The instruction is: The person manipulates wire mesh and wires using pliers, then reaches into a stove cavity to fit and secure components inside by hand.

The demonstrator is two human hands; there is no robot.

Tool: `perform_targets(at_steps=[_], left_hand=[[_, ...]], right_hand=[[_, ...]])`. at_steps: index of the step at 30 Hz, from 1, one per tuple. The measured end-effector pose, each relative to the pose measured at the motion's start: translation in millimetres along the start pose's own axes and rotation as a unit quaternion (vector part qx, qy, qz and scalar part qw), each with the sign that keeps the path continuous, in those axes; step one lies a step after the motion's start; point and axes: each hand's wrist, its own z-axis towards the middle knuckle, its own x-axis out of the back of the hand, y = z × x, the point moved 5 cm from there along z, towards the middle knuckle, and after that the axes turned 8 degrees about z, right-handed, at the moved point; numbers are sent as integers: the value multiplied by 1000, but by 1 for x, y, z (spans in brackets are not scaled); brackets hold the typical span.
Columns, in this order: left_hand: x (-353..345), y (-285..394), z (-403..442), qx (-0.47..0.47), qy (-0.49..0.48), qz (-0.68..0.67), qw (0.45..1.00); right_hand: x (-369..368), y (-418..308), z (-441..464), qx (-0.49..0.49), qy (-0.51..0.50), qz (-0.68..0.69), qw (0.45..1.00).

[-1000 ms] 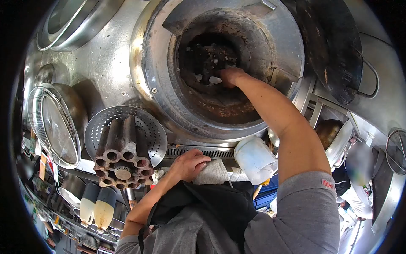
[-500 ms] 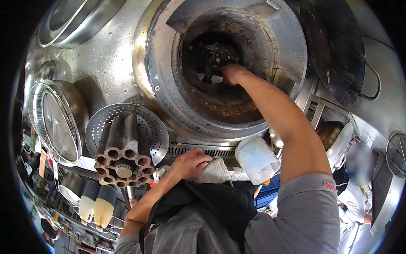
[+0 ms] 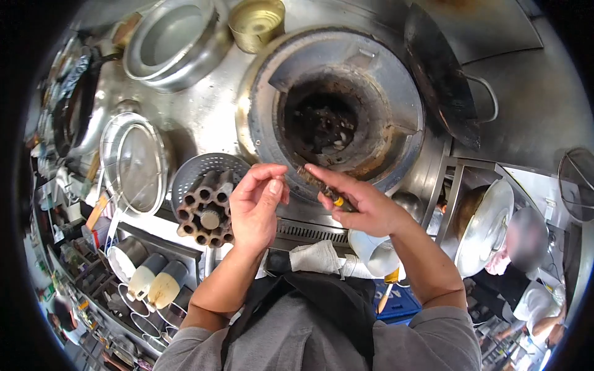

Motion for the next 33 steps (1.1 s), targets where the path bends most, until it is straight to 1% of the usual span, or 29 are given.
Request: perform_targets(at_steps=[2,3,4,6,10,11,13,15,16,17,19,20,21,22,24,26,29,30,32,33], left_hand=[[-7,19,-9,-36,-26,43,998],[-9,25,-15,-27,-32,35,999],[-11,33,-22,-35,-35,44,998],[-20,45,-34,-40,-35,15,998],[-34,59,-64,-63,-43,35,996],[-38,63,-72,-81,-52,42,994],[-45,69,-89,-102,-64,52,991],[-51,79,-102,-142,-38,71,987],[-54,85,-108,-146,-27,69,986],[-56,89,-113,-149,-35,57,987],[-59,96,-124,-158,-42,46,985],[-61,99,-128,-141,-76,-55,986],[-64,104,-133,-123,-110,-156,974],[-65,111,-137,-131,-109,-155,973],[-67,117,-145,-92,-124,-186,970],[-61,124,-146,-94,-138,-197,966],[-43,131,-137,-106,-163,-185,963],[-33,134,-134,-98,-170,-190,962],[-3,139,-121,-99,-139,-147,974],[18,140,-117,-97,-110,-106,983]], right_hand=[[-17,-9,-9,34,-26,-7,999],[-23,-11,-15,36,-39,29,998],[-27,-13,-21,49,-42,30,997],[-37,-19,-36,58,-50,0,997],[-50,-28,-70,86,-68,-38,993],[-53,-30,-80,93,-67,-40,993],[-60,-32,-100,102,-77,-82,988],[-66,-31,-122,115,-65,-75,988],[-68,-31,-132,123,-54,-68,989],[-68,-27,-142,115,-65,-76,988],[-68,-25,-160,134,-56,-74,987],[-68,-25,-168,148,-48,-71,985],[-67,-20,-177,111,-50,-18,992],[-68,-20,-183,116,-55,-23,991],[-65,-17,-192,109,-6,-3,994],[-67,-17,-193,117,10,2,993],[-62,-14,-188,133,102,-4,986],[-57,-13,-185,126,138,-26,982],[-50,-14,-179,140,206,-22,968],[-50,-18,-176,135,216,-21,967]])
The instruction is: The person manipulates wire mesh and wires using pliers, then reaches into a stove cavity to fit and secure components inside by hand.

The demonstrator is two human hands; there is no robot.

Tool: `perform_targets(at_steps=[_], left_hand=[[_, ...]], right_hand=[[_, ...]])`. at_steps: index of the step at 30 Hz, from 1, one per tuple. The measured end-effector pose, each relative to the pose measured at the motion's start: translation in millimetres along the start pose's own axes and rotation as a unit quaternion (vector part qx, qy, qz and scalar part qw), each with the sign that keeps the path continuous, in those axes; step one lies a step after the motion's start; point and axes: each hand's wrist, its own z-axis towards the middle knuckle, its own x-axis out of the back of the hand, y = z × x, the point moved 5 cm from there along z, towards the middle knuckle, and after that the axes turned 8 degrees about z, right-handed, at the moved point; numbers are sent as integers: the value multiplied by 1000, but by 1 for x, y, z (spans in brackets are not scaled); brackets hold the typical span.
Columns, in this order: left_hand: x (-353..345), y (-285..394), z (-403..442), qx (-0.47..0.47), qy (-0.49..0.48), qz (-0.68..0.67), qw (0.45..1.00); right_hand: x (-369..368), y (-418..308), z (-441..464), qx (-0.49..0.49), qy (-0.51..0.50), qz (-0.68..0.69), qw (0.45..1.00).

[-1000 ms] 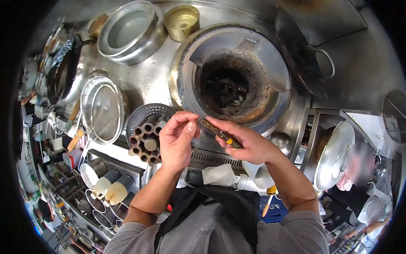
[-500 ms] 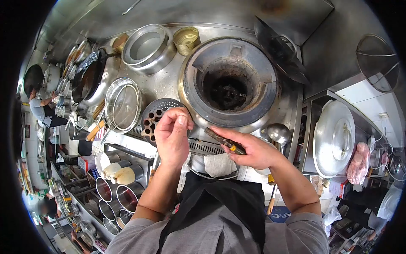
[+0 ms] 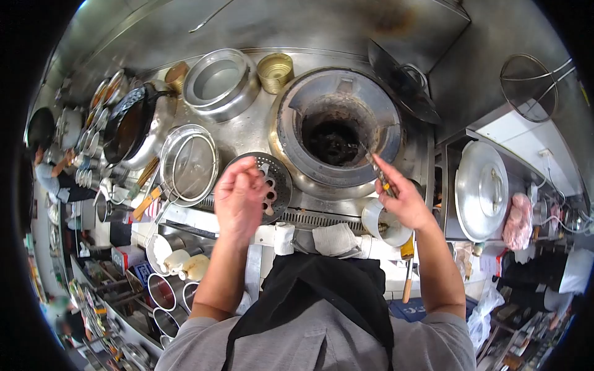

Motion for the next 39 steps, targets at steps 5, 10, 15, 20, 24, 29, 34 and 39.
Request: perform_targets(at_steps=[5,10,15,20,24,29,34,39], left_hand=[[123,15,-9,71,81,154,982],[193,10,-24,107,139,222,959],[183,-6,-29,106,130,282,944],[174,-28,-56,151,161,274,936],[176,-32,-84,186,192,294,917],[180,-36,-106,266,231,334,874],[174,-49,-100,318,192,385,845],[172,-55,-93,332,166,402,837]], right_hand=[[13,-16,47,-45,25,-303,952],[28,29,118,-102,-47,-481,869],[28,114,217,-169,-140,-553,804],[37,242,289,-278,-294,-592,698],[43,302,315,-309,-323,-616,648],[51,346,326,-338,-350,-607,628],[60,375,331,-341,-360,-607,621],[61,378,332,-344,-350,-596,635]])
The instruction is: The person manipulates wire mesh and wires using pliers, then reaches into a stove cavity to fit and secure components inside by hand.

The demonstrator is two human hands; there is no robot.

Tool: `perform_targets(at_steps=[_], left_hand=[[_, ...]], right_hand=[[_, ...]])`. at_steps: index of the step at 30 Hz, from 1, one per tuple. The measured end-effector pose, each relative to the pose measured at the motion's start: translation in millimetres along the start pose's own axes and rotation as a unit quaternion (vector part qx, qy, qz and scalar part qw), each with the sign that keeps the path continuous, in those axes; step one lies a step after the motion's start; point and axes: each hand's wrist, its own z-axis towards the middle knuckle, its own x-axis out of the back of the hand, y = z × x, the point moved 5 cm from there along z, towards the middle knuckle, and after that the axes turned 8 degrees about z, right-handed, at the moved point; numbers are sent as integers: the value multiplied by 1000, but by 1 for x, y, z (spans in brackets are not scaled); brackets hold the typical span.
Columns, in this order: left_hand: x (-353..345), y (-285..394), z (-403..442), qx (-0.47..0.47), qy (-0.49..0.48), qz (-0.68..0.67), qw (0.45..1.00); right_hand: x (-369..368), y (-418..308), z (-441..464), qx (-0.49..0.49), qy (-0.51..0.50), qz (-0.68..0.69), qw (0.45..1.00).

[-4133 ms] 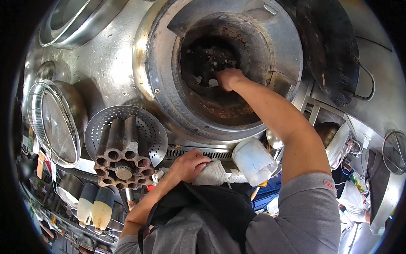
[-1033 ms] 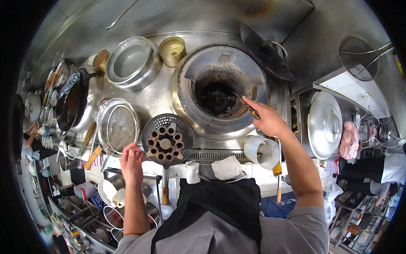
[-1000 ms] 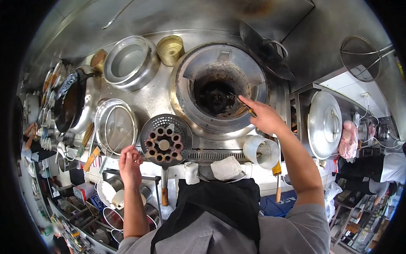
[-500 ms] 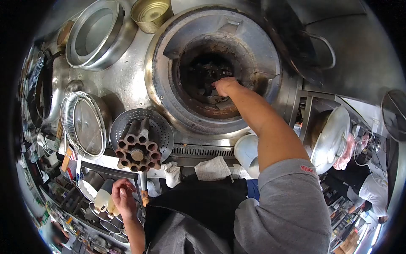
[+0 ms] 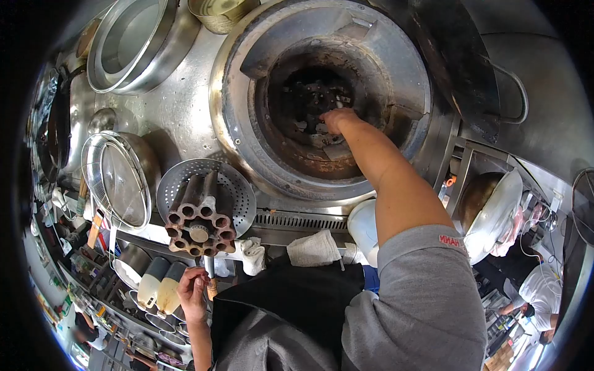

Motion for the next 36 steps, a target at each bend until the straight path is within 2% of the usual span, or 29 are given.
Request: perform_targets(at_steps=[22,24,28,30,34,36], left_hand=[[-2,5,13,-13,-6,-25,1000],[-2,5,13,-11,-4,-28,1000],[-1,1,14,-16,-14,-26,999],[-2,1,13,-15,-15,-21,1000],[-1,2,13,-18,-11,-13,1000],[0,1,12,-10,-10,-16,1000]], right_hand=[[-1,-2,1,11,20,-25,999],[4,-7,-8,-22,-13,-13,1000],[2,-7,2,-21,-5,-11,1000],[-27,8,56,15,-68,-48,996],[-36,1,64,57,-75,-101,991],[-56,2,83,172,-115,-251,946]])
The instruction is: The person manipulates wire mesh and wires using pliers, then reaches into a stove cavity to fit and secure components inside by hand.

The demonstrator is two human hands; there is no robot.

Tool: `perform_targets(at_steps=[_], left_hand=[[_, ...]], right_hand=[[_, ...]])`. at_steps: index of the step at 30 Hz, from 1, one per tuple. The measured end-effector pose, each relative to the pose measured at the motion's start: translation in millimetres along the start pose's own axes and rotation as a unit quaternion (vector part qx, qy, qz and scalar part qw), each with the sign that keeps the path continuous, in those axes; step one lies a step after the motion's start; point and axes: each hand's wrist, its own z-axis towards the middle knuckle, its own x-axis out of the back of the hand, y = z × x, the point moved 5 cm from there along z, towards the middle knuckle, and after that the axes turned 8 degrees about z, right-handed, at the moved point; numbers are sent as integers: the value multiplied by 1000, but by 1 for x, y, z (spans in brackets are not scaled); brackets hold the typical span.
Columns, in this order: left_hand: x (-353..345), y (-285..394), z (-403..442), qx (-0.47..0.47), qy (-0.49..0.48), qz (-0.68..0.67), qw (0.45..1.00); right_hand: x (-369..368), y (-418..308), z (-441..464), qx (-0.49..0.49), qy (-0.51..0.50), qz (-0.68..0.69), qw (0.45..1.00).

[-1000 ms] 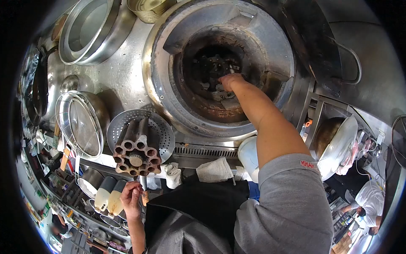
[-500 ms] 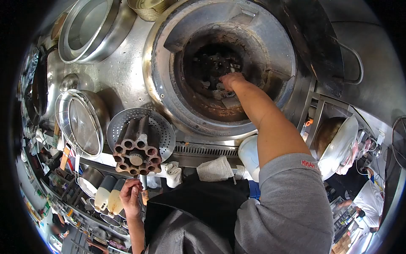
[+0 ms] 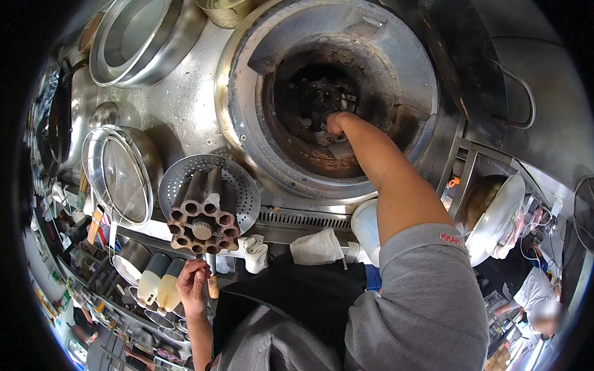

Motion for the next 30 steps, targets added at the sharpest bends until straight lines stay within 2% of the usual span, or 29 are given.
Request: perform_targets(at_steps=[4,7,9,13,14,16,18,24,28,29,30], left_hand=[[1,-2,0,-1,-3,2,1000],[-1,-2,3,-12,-7,14,1000],[-2,-1,5,-16,-11,20,1000],[-3,2,5,5,-14,-2,1000],[-3,2,5,4,-15,0,1000],[-3,4,6,1,-14,-3,1000],[-2,3,5,0,-14,-6,1000],[-1,0,6,-19,-23,24,999],[-2,2,6,-23,-25,32,999],[-2,2,7,-22,-27,31,999],[-3,2,8,-22,-28,31,999]], right_hand=[[-12,17,12,-56,11,92,994],[17,-8,-43,-39,33,65,997],[29,-7,-62,-130,124,271,946],[23,-1,-42,-121,104,246,956],[0,15,-3,-105,60,195,973],[-6,14,7,-87,16,141,986],[17,1,-34,-165,59,243,954],[22,-1,-48,-159,82,272,946],[0,15,-21,-180,82,272,942],[-24,33,21,-154,60,211,963],[-25,32,22,-140,49,181,972]])
